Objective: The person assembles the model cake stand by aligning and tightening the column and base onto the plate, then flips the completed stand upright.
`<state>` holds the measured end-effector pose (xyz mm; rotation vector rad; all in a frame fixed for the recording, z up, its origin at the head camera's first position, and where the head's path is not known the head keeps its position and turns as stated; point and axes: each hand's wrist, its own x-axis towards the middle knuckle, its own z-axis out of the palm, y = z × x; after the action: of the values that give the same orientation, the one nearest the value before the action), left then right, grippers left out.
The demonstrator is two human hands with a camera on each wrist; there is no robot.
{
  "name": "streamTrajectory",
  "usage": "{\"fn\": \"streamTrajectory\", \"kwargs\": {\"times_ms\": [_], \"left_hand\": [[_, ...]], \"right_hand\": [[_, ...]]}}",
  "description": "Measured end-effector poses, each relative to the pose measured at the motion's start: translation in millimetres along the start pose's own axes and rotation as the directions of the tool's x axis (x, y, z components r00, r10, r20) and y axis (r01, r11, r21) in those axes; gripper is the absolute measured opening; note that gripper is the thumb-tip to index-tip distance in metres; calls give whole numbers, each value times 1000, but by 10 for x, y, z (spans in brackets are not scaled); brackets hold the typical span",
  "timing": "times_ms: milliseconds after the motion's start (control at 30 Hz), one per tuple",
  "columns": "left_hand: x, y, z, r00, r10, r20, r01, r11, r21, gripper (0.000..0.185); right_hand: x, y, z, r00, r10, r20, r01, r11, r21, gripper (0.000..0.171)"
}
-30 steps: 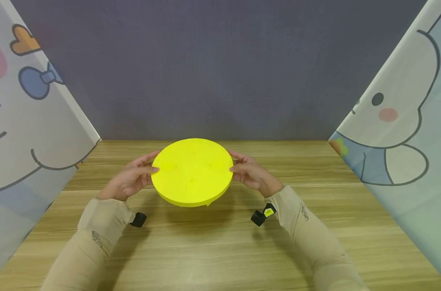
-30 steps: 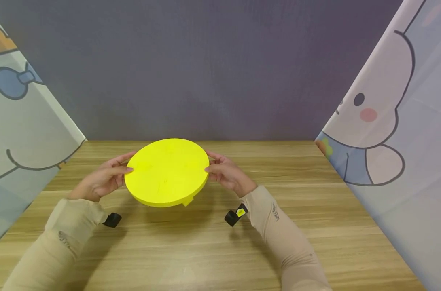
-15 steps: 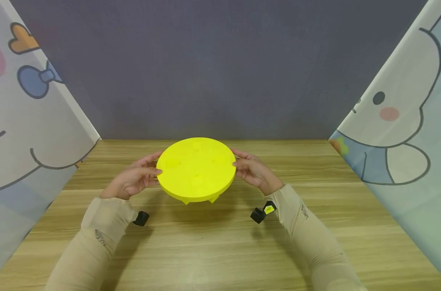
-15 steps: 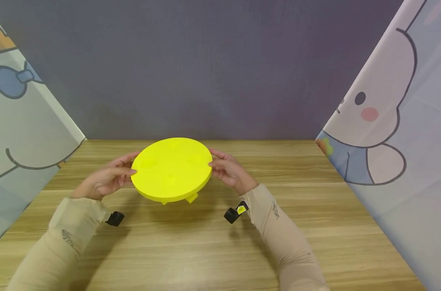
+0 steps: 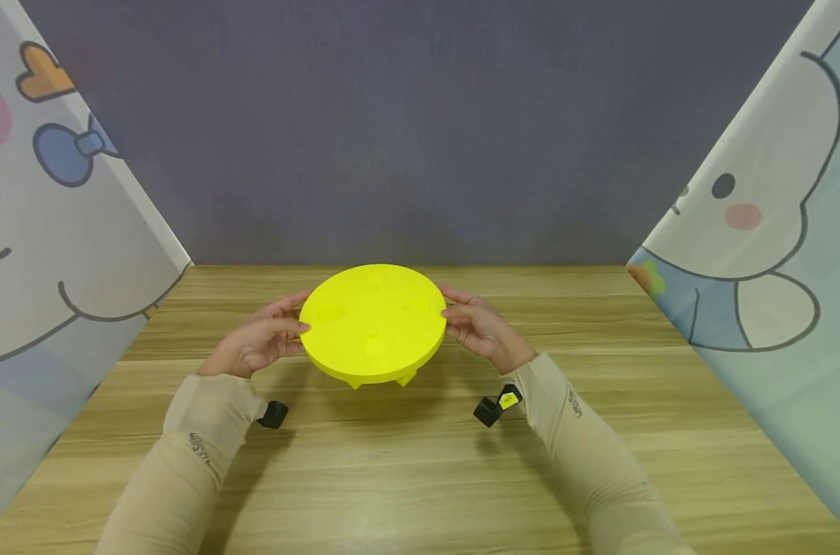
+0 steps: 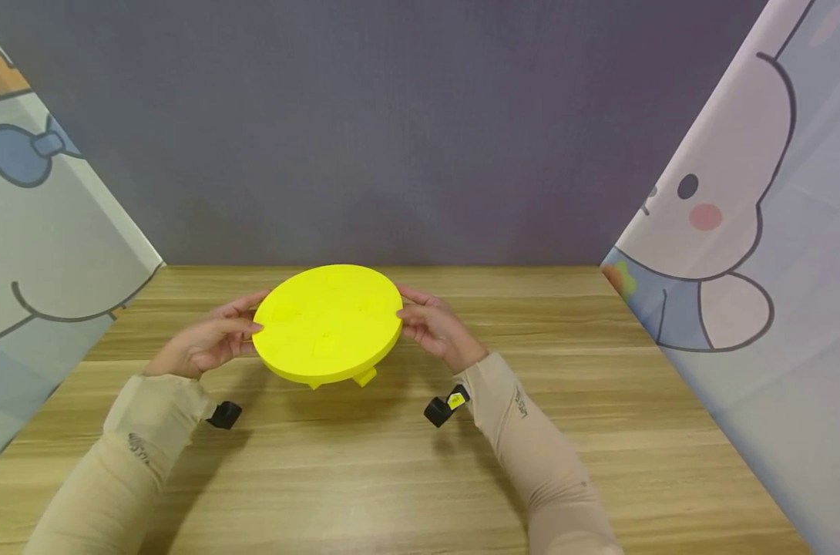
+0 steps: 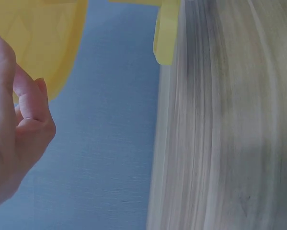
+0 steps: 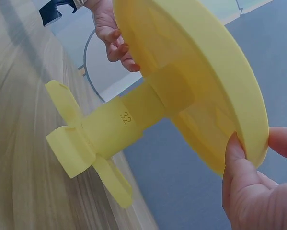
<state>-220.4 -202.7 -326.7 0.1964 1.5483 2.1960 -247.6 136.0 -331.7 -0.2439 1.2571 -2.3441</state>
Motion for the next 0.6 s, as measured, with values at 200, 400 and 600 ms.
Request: {"fn": "streamTrajectory", "kwargs": {"times_ms": [200,400,600], "left_hand": [[16,-24,-30,1000,4,2,-4,1000,-31,77],[32,-42,-60,1000,4,1,-4,1000,-24,75],[47,-52,-100,1000,2,18,-2,1000,12,76]], "right_hand": [[28,43,-36,1000,2,5,-2,1000,-14,59],[39,71,-47,1000,2,-20,-3,1000,-14,60],[54,81,-64,1000,16,-24,-16,1000,-13,62]]}}
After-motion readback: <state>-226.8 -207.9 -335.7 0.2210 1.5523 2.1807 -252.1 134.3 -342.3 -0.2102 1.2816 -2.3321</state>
